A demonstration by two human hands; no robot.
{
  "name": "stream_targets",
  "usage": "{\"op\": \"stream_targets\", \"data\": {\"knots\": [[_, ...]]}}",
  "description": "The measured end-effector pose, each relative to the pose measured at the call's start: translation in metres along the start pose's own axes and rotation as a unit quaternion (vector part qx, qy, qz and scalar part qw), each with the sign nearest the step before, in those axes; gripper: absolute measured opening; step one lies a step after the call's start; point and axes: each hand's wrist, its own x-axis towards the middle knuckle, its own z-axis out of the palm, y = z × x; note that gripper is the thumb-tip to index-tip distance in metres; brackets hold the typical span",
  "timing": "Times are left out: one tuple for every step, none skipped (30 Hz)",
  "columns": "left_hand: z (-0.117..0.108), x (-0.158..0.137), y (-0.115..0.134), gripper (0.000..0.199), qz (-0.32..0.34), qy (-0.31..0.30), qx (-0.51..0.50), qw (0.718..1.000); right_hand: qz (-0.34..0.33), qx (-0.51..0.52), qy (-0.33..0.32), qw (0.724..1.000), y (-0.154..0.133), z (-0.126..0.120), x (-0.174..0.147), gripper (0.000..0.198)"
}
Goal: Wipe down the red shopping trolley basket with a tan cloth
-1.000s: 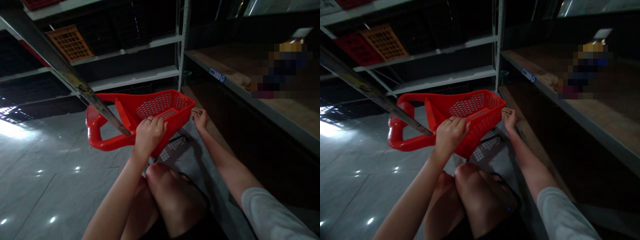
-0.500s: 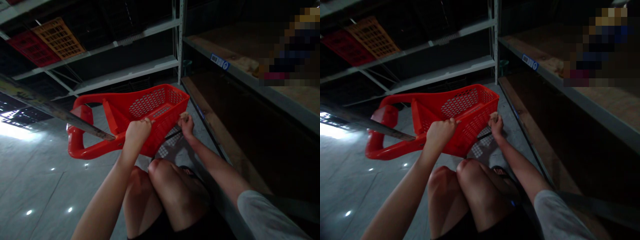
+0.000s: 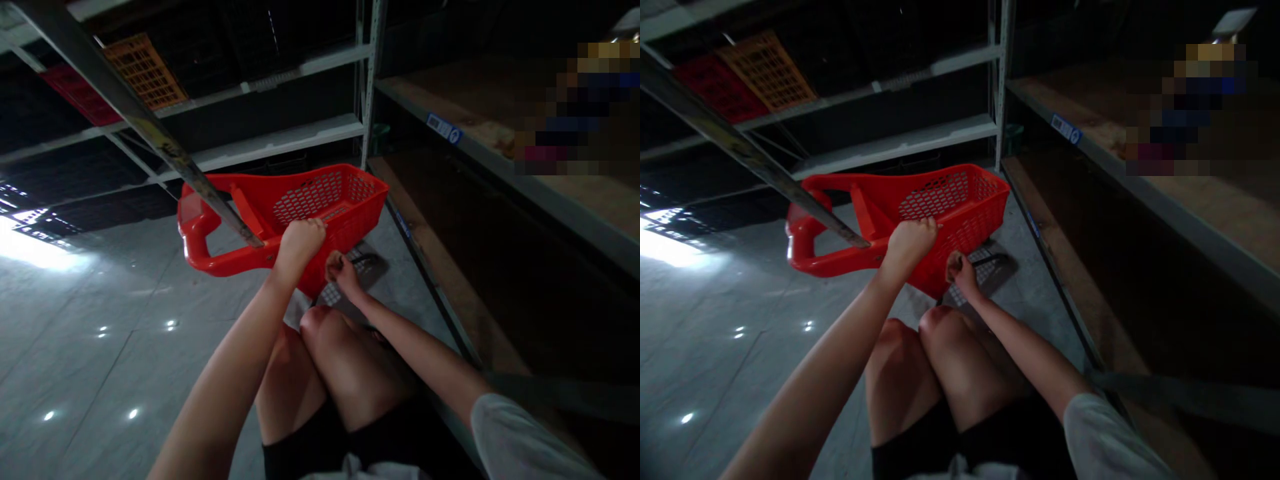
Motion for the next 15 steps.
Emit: {"op": "stream_targets", "data": {"knots": [[-0.001,-0.001,0.001,0.029,0.026,0.022,0.000,0.999,-0.006,0.001,-0.010,1.000,-0.009,0.001,-0.002,0.015],[-0.002,-0.005,0.002,0.027,0.055,0.048,-0.001,0.997,-0.015,0.000,-0.016,1.000,-0.020,-0.003,0.003,0.016],[-0.005,-0.012,0.000,0.024,0.086,0.082,-0.003,0.993,-0.025,-0.001,-0.012,1.000,-0.031,-0.011,0.012,0.016],[-0.007,-0.022,-0.004,0.023,0.111,0.122,-0.004,0.986,-0.038,-0.009,0.001,0.999,-0.044,-0.022,0.026,0.017],[-0.009,-0.036,-0.011,0.022,0.129,0.169,-0.005,0.977,-0.055,-0.027,0.021,0.998,-0.057,-0.034,0.042,0.016],[-0.011,-0.052,-0.020,0.023,0.138,0.219,-0.007,0.966,-0.073,-0.051,0.045,0.995,-0.070,-0.047,0.059,0.016],[-0.012,-0.069,-0.033,0.023,0.133,0.272,-0.009,0.953,-0.097,-0.096,0.070,0.988,-0.083,-0.057,0.074,0.016],[-0.013,-0.086,-0.047,0.023,0.113,0.320,-0.013,0.941,-0.113,-0.134,0.084,0.981,-0.095,-0.065,0.087,0.016],[-0.012,-0.102,-0.062,0.024,0.075,0.359,-0.019,0.930,-0.126,-0.160,0.086,0.975,-0.107,-0.068,0.095,0.016],[-0.012,-0.115,-0.076,0.025,0.022,0.385,-0.029,0.922,-0.136,-0.171,0.074,0.973,-0.118,-0.067,0.099,0.017],[-0.010,-0.125,-0.090,0.026,-0.035,0.392,-0.043,0.918,-0.143,-0.165,0.053,0.974,-0.129,-0.060,0.097,0.017],[-0.008,-0.131,-0.101,0.027,-0.082,0.379,-0.058,0.920,-0.154,-0.152,0.027,0.976,-0.140,-0.050,0.090,0.016],[-0.005,-0.132,-0.110,0.028,-0.115,0.350,-0.072,0.927,-0.170,-0.137,0.001,0.976,-0.150,-0.036,0.080,0.016],[-0.002,-0.131,-0.115,0.030,-0.134,0.314,-0.083,0.936,-0.188,-0.118,-0.018,0.975,-0.161,-0.019,0.067,0.014],[0.001,-0.126,-0.118,0.034,-0.146,0.281,-0.088,0.945,-0.208,-0.103,-0.035,0.972,-0.171,-0.001,0.054,0.013]]}}
